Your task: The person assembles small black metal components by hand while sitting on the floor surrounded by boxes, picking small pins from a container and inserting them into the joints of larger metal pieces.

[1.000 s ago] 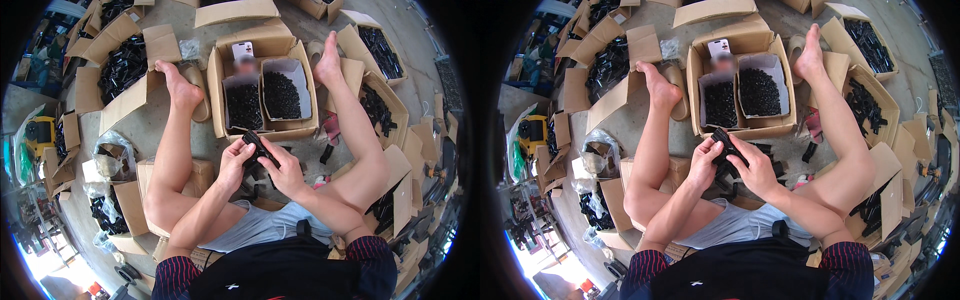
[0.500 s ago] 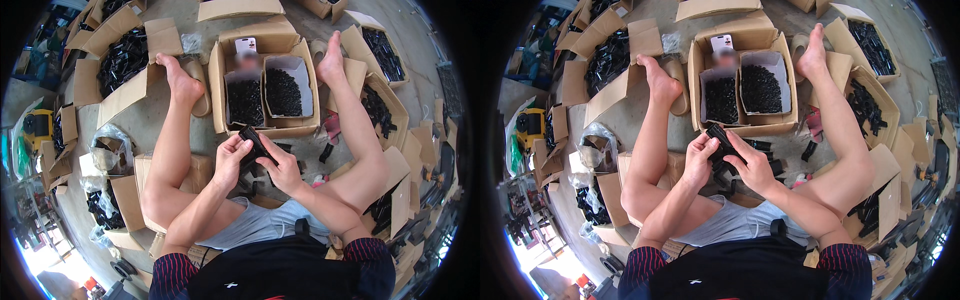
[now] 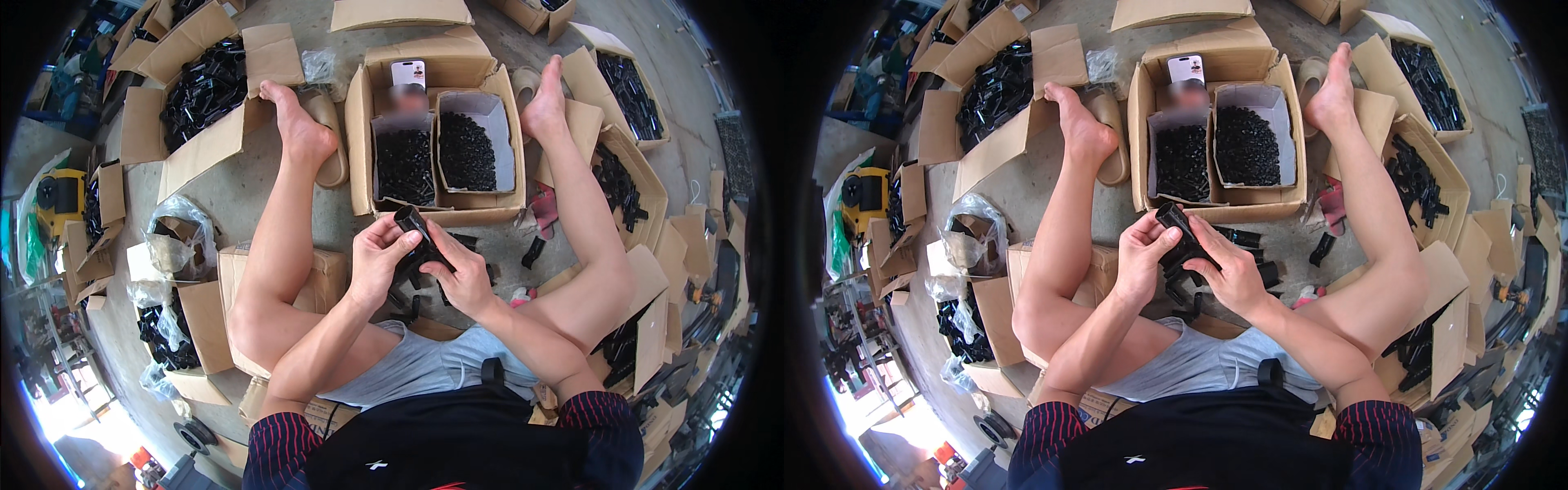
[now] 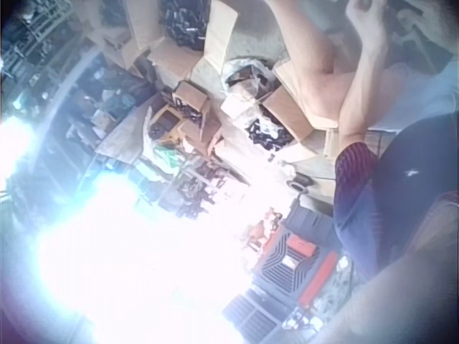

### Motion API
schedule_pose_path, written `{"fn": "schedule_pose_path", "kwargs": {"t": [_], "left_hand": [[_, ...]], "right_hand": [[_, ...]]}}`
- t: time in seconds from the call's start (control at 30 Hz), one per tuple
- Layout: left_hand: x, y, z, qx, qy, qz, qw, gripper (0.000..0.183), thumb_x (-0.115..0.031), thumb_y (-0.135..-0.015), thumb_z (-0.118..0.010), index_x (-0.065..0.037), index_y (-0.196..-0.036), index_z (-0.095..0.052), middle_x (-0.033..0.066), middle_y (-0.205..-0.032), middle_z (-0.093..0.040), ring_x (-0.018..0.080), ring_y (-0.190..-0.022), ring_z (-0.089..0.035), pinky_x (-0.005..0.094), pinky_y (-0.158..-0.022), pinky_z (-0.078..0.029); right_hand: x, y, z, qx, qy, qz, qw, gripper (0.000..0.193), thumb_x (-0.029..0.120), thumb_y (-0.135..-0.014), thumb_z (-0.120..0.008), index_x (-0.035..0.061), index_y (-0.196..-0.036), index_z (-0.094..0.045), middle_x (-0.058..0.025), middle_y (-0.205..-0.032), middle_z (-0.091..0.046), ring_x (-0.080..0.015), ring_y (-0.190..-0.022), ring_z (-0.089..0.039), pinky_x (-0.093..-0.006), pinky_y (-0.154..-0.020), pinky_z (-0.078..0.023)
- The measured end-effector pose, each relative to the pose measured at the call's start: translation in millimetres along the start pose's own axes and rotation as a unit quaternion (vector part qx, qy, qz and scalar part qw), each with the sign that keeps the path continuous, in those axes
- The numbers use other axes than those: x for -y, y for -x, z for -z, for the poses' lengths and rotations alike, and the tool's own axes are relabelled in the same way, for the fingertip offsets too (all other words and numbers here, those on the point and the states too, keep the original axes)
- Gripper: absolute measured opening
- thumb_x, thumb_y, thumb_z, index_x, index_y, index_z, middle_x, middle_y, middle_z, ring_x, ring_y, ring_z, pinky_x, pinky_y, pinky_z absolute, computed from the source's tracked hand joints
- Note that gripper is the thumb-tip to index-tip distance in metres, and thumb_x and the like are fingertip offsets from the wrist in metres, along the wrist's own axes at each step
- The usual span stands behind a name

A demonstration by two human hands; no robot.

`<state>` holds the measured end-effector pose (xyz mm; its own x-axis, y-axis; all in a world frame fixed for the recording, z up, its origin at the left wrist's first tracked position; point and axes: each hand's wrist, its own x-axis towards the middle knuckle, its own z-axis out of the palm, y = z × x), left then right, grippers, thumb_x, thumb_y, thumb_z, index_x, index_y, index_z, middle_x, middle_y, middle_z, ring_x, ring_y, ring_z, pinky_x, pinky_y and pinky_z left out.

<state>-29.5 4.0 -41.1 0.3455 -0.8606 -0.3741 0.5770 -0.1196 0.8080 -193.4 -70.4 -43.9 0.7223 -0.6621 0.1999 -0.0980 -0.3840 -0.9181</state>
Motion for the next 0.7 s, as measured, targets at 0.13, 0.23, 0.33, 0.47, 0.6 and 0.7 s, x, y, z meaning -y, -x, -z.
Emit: {"fn": "schedule_pose_path", "kwargs": {"t": [0.13, 0.23, 0.33, 0.47, 0.6, 0.7], "left_hand": [[-22.6, 2.8, -1.9, 0.008, -0.049, -0.045, 0.998, 0.036, -0.003, -0.093, -0.070, 0.004, -0.127, -0.062, 0.0098, -0.114, -0.072, 0.0124, -0.103, -0.068, 0.0277, -0.094, -0.054], [-61.9, 5.9, 4.9, -0.008, -0.104, -0.089, 0.991, 0.037, 0.001, -0.090, -0.072, 0.007, -0.126, -0.063, 0.0099, -0.112, -0.073, 0.0125, -0.100, -0.068, 0.0268, -0.091, -0.054], [-87.8, 11.3, 14.7, -0.045, -0.170, -0.178, 0.968, 0.040, -0.002, -0.088, -0.076, 0.007, -0.125, -0.064, 0.0090, -0.107, -0.074, 0.0105, -0.099, -0.066, 0.0265, -0.089, -0.054], [-84.7, 10.7, 35.2, -0.128, -0.343, -0.259, 0.894, 0.041, -0.011, -0.082, -0.082, 0.000, -0.120, -0.070, 0.0107, -0.092, -0.076, 0.0201, -0.088, -0.069, 0.0347, -0.093, -0.050], [-93.9, 6.9, 26.3, -0.120, -0.483, -0.313, 0.809, 0.040, -0.018, -0.080, -0.082, -0.002, -0.115, -0.072, 0.0124, -0.086, -0.076, 0.0296, -0.087, -0.069, 0.0419, -0.103, -0.043], [-90.0, 4.7, 31.0, -0.115, -0.470, -0.310, 0.818, 0.039, -0.019, -0.081, -0.081, -0.002, -0.115, -0.072, 0.0124, -0.088, -0.076, 0.0287, -0.089, -0.069, 0.0418, -0.103, -0.043]], "right_hand": [[2.9, -7.9, 2.8, -0.001, -0.027, 0.044, 0.999, 0.059, 0.019, -0.094, -0.071, 0.0059, -0.148, -0.049, -0.0204, -0.139, -0.060, -0.0330, -0.125, -0.062, -0.0367, -0.099, -0.053], [-7.0, -29.7, 12.6, -0.113, 0.006, -0.033, 0.993, 0.046, 0.016, -0.099, -0.065, 0.0042, -0.142, -0.055, -0.0189, -0.125, -0.066, -0.0285, -0.108, -0.069, -0.0349, -0.091, -0.055], [-23.4, -73.4, 34.9, -0.127, 0.097, -0.077, 0.984, 0.032, 0.011, -0.100, -0.060, 0.0028, -0.131, -0.063, -0.0147, -0.110, -0.070, -0.0218, -0.095, -0.070, -0.0334, -0.084, -0.055], [-38.4, -131.4, 28.6, 0.013, 0.275, -0.027, 0.961, 0.018, 0.012, -0.094, -0.064, 0.0050, -0.108, -0.073, -0.0107, -0.106, -0.073, -0.0229, -0.099, -0.068, -0.0380, -0.090, -0.049], [-58.7, -167.7, -1.9, 0.239, 0.557, 0.053, 0.794, 0.015, 0.013, -0.089, -0.063, 0.0102, -0.092, -0.077, -0.0079, -0.097, -0.074, -0.0234, -0.102, -0.065, -0.0459, -0.098, -0.039], [-74.4, -170.2, -25.6, 0.332, 0.627, 0.055, 0.702, 0.015, 0.012, -0.089, -0.062, 0.0104, -0.091, -0.077, -0.0074, -0.094, -0.073, -0.0241, -0.100, -0.065, -0.0467, -0.097, -0.038]]}}
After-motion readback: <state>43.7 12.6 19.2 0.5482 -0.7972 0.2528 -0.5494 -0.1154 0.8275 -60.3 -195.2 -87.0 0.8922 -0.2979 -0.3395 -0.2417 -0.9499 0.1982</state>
